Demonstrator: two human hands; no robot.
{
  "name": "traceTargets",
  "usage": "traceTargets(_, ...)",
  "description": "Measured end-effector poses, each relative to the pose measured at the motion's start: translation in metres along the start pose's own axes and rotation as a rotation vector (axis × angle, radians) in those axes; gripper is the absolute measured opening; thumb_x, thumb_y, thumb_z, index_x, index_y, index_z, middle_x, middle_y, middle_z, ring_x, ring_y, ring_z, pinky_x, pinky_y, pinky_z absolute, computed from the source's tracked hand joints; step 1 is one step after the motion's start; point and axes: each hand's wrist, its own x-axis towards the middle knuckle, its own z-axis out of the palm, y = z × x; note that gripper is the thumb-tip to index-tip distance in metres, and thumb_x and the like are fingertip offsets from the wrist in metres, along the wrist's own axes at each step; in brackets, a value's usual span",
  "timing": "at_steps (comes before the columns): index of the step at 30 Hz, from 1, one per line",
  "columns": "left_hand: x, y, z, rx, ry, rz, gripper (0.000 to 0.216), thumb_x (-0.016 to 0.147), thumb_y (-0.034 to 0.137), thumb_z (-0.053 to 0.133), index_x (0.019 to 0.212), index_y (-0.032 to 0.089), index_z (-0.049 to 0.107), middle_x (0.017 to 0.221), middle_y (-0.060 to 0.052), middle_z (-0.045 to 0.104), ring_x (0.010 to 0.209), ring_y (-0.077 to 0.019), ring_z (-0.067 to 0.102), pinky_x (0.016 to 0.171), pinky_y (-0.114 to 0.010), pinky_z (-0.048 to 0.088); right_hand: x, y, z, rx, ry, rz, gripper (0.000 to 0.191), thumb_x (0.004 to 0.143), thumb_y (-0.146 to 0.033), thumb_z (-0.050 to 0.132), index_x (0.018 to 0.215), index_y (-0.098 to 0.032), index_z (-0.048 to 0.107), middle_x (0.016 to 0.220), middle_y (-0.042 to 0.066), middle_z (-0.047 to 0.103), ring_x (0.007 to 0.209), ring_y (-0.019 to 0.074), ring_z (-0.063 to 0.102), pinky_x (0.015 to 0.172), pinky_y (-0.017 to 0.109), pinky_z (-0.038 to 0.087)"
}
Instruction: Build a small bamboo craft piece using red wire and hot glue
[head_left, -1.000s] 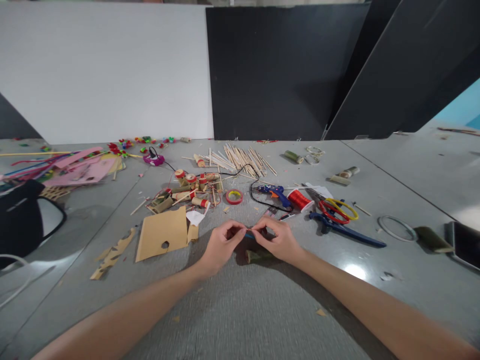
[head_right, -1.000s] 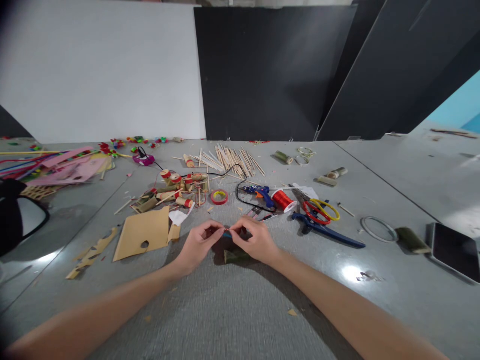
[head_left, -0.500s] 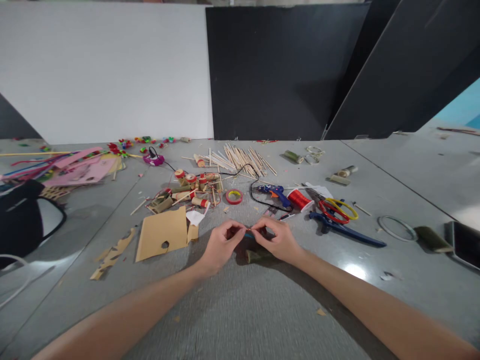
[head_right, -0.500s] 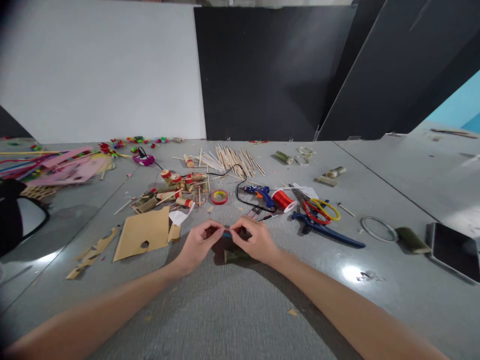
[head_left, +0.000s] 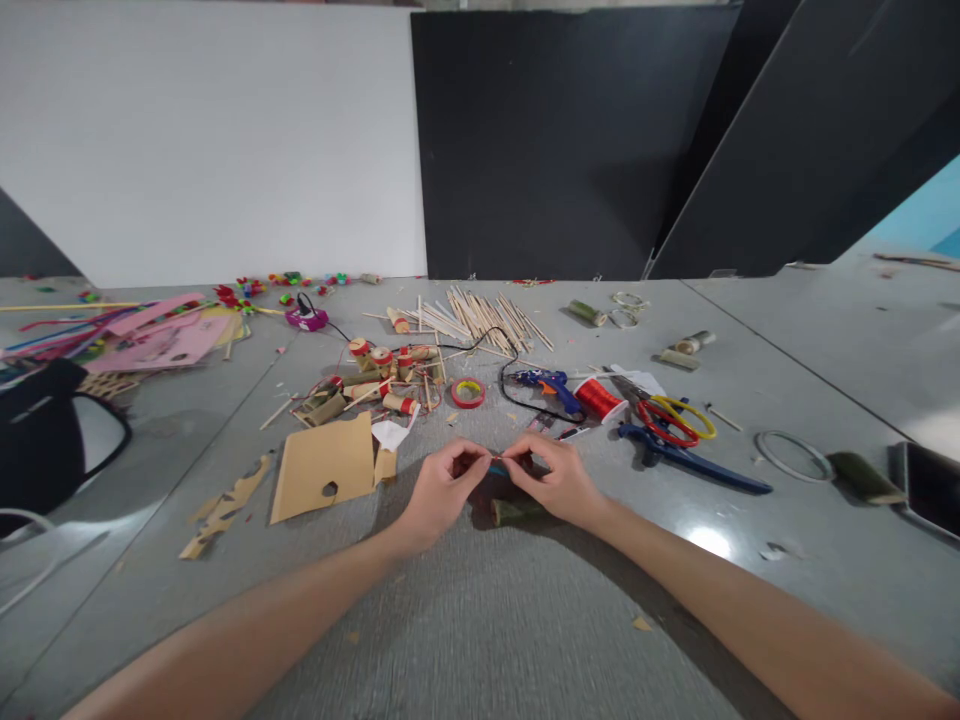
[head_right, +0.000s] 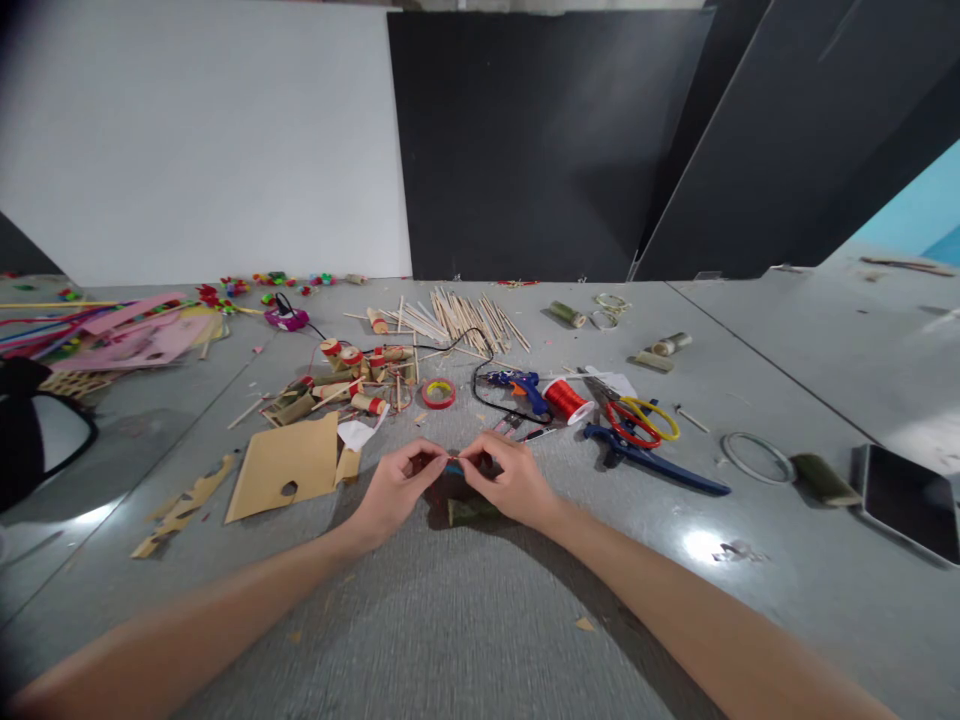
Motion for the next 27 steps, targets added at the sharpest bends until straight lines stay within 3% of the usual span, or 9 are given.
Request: traceTargets(27, 0.0006, -0.0015, -0.0001, -0.006, 0.014, -0.003, 0.019, 0.088, 0.037, 0.065, 0.085, 0.018, 0.069, 0.083, -0.004, 0.072, 0.074, -0.0171, 0.065, 0.066, -0.026, 0.051, 0.0000, -0.0014, -0.0009, -0.009, 0.001, 0.003, 0.010, 0.094, -0.026, 0.059, 0.087, -0.022, 0.064, 0.078, 0.002, 0.066, 0.071, 0.0161, 0.060, 0.067, 0.029, 0.047)
